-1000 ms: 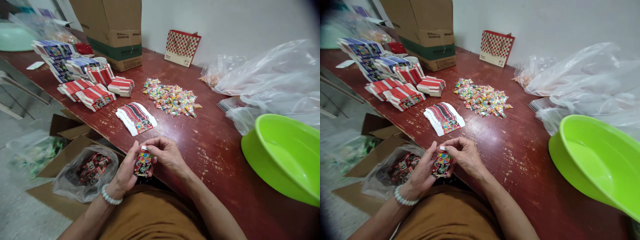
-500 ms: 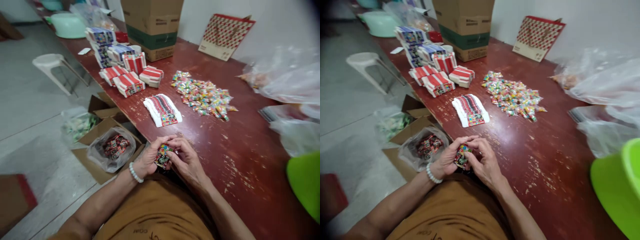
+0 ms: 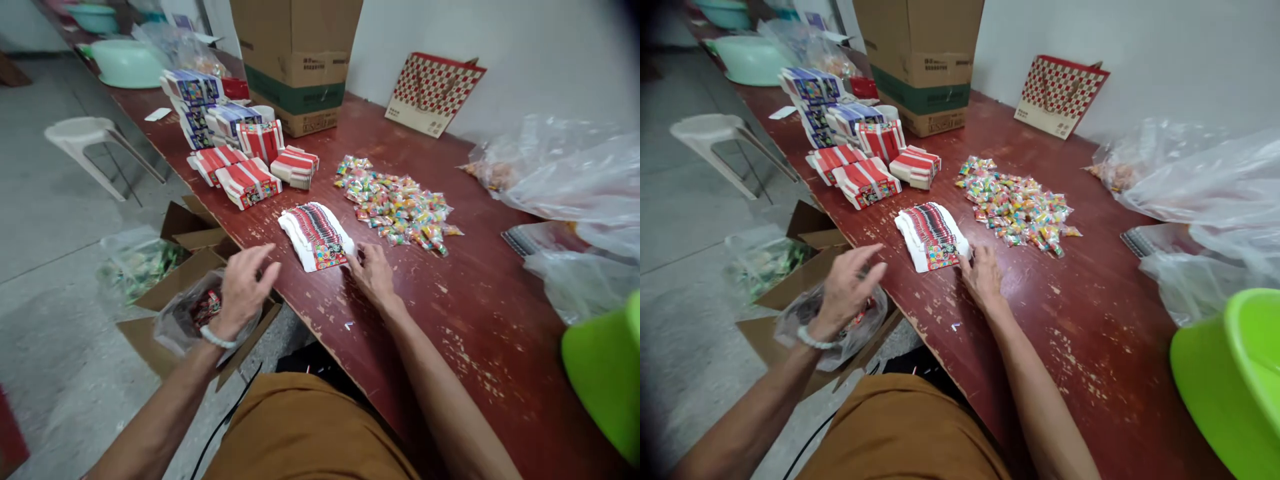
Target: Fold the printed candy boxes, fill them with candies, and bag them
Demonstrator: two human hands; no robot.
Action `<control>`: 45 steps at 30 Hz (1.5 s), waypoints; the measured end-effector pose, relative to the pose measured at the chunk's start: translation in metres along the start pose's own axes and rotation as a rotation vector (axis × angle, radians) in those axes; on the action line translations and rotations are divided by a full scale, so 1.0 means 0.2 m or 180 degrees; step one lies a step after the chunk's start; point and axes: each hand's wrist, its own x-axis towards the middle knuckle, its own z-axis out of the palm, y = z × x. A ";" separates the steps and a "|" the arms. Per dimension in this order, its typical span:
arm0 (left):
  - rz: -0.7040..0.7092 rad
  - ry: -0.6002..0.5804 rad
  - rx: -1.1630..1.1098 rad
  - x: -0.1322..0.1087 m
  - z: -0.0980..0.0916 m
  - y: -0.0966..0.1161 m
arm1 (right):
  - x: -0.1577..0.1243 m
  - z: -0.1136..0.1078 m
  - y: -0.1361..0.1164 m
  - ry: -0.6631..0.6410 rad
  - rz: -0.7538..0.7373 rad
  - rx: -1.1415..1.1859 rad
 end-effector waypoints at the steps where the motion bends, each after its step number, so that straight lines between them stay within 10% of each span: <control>1: 0.0270 -0.0128 0.0169 0.03 0.06 0.07 | 0.02 0.02 -0.02 -0.0013 0.0066 -0.0203; 8: 0.0453 -0.0595 0.1158 0.18 0.27 0.26 | 0.02 0.08 -0.05 0.0143 0.0411 -0.0464; 20: 0.0598 -0.0446 0.1041 0.17 0.27 0.22 | 0.01 0.09 -0.01 0.0458 0.0844 0.2313; 45: 0.0852 -0.0288 0.1115 0.21 0.21 0.32 | -0.07 -0.18 0.11 0.0219 0.0950 0.3141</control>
